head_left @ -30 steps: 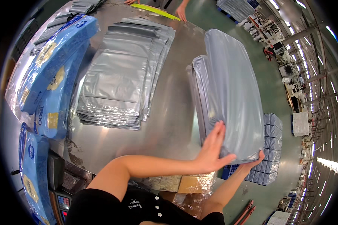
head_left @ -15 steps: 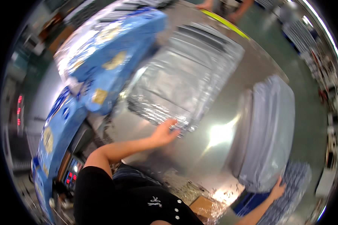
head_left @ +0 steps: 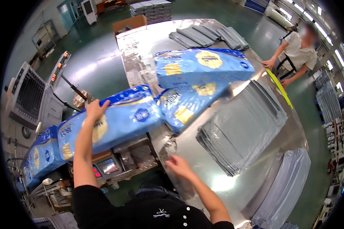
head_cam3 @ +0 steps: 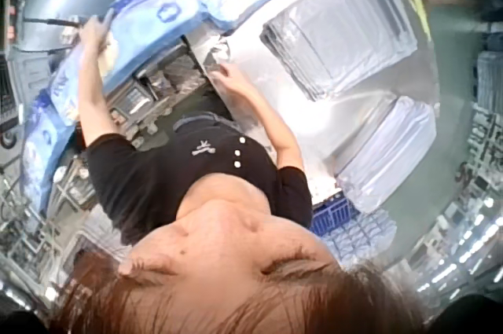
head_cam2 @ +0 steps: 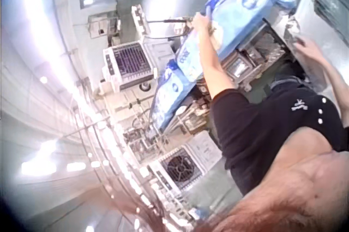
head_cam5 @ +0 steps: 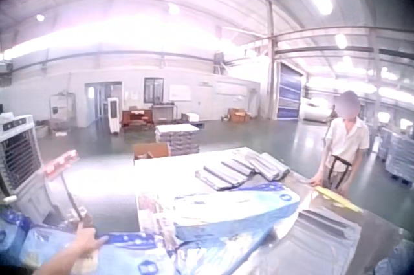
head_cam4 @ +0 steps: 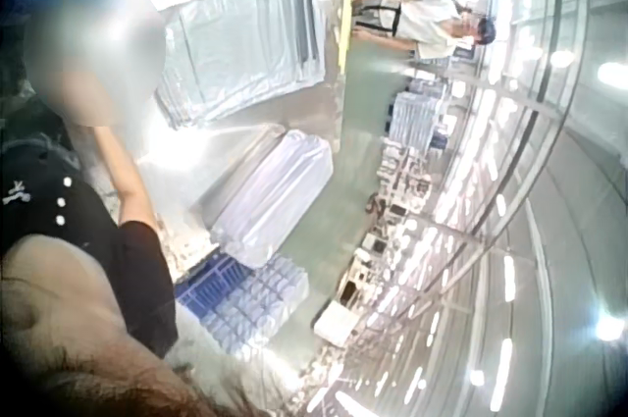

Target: The person repeatedly places blue packaged items into gray plastic bags on a metal table, then folds and stacks the sealed bags. A coworker is visible in the background handling similar items.

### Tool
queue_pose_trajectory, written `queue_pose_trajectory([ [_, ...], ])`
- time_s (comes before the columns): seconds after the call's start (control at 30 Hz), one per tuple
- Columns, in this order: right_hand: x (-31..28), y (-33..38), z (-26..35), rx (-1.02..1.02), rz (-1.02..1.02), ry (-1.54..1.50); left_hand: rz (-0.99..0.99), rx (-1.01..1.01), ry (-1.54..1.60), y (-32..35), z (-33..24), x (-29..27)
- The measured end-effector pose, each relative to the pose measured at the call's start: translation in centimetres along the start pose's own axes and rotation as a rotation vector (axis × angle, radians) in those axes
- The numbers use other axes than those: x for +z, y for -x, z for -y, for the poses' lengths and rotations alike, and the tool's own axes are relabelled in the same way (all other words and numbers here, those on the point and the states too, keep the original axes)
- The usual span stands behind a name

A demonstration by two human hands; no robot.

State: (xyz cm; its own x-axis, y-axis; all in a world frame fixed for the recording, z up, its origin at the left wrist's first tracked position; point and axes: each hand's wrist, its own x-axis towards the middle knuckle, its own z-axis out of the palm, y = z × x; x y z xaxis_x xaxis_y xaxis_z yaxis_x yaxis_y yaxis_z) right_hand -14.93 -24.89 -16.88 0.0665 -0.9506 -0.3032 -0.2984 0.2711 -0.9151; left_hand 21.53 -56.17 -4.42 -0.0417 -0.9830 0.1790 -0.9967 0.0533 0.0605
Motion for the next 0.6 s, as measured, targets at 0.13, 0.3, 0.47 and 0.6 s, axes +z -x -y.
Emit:
queue_pose_trajectory([
  [0.13, 13.0, -6.1, 7.0, -0.003, 0.1, -0.387, -0.128, -0.038, 0.076, 4.8, -0.2, -2.0],
  [0.3, 14.0, -6.4, 9.8, -0.294, -0.112, -0.317, -0.376, 0.202, 0.414, 9.0, -5.8, -10.5],
  [0.47, 3.8, -0.3, 16.3, -0.378, -0.446, -0.524, -0.425, 0.293, 0.984, 11.0, -11.7, -18.0],
  [0.6, -6.2, 11.6, 18.3, -0.46, -0.762, -0.463, -0.45, 0.472, 1.256, 13.0, -20.1, -22.4],
])
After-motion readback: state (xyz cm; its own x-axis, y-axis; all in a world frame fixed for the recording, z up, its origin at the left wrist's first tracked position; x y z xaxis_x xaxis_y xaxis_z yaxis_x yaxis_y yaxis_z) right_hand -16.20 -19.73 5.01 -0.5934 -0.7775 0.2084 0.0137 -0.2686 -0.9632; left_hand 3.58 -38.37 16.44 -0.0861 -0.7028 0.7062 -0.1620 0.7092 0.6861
